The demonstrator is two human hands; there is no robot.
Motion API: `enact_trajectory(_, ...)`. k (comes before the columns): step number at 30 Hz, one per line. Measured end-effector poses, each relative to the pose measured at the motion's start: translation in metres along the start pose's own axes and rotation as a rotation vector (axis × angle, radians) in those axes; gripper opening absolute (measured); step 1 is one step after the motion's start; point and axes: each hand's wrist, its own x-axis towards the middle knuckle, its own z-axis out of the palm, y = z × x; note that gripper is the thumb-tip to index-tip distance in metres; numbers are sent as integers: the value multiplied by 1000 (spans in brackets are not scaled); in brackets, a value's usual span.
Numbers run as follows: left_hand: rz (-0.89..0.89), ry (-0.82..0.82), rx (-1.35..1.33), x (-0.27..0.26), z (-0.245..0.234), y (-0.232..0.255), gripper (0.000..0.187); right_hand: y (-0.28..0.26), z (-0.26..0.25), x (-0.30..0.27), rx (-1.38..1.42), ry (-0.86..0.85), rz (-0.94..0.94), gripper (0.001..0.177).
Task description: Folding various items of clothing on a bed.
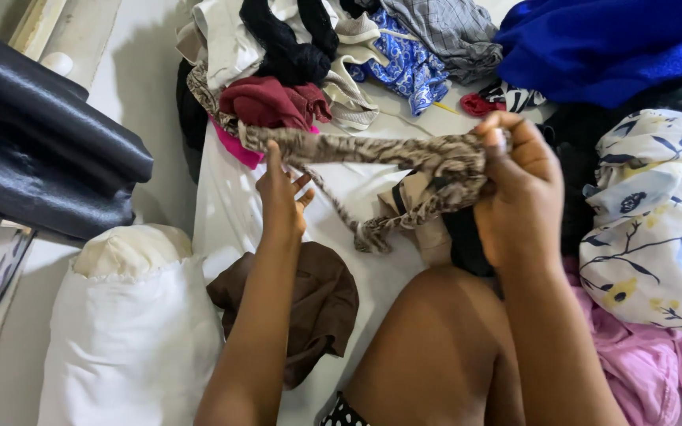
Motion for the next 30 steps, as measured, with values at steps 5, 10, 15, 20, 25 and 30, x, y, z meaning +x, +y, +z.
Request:
enact_trajectory(5,-120,-9,-176,24,3,0,61,-8,-27,-6,28,24,-55,9)
enact_trajectory(10,-73,-36,-284,47,5,-9,47,-1,-53,-6,1,70,-96,8)
enact_trajectory(15,197,-221,-208,62,6,-24,16,11,-82,0,-226,134,-204,6)
enact_trajectory(20,265,-247,-6,-41,47,-9,21,3,-55,2,-574,117,-214,6)
enact_trajectory(25,289,-331,300,-113,79,-16,25,-1,-20,1,-921,73,-117,21)
enact_trajectory(30,504,-412,704,-148,91,-33,29,2,-15,7,-834,-12,57,45)
